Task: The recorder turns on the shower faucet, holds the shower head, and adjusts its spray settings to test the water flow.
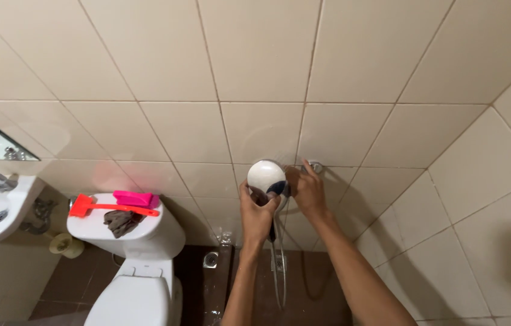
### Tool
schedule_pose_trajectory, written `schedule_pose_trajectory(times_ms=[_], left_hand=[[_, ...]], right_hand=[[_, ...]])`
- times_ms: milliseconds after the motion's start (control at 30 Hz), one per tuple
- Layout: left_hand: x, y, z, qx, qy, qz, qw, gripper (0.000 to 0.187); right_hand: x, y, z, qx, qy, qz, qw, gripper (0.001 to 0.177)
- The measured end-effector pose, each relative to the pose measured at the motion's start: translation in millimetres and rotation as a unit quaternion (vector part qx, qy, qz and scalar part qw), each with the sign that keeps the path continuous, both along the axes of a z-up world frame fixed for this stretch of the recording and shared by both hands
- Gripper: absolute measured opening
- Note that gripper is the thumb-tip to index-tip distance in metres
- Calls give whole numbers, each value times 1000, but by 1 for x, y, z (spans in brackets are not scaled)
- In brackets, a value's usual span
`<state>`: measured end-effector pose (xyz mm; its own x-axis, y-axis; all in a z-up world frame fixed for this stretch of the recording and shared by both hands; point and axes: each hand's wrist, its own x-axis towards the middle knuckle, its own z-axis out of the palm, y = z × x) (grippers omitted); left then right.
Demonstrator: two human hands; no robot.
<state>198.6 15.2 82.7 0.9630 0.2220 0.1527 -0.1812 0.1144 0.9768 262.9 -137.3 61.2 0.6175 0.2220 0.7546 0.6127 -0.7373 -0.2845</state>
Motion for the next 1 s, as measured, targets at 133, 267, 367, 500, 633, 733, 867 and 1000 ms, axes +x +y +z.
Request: schedule_pose_trajectory(times_ms=[133, 267, 367, 500, 633, 733, 867, 1000], left_hand=[[2, -8, 9, 17, 13, 0, 1000, 71], [-2, -15, 16, 9, 9, -8, 1000, 73], [-6, -20, 15, -11, -7, -21, 1000, 72], [-5, -30, 11, -56, 1, -20, 998, 74], [-16, -41, 40, -12, -10, -5, 1000, 79], [-21, -53, 48, 7, -19, 5, 1000, 89], [-24, -65, 51, 9, -124, 6, 992, 73], [-29, -66, 63, 109, -191, 47, 974, 61]], right_hand=[[15, -2, -12, -18, 19, -12, 1000, 13], [5, -6, 34, 17, 292, 8, 956, 17], [-13, -5, 73, 143, 379, 132, 905, 38], [6, -22, 31, 283, 272, 217, 894, 37], [-24, -16, 60, 538, 377, 270, 704, 47], [-37, -17, 58, 587, 385, 315, 638, 59], [-49, -19, 65, 563, 376, 269, 685, 64], [-50, -28, 51, 575, 362, 309, 666, 68]])
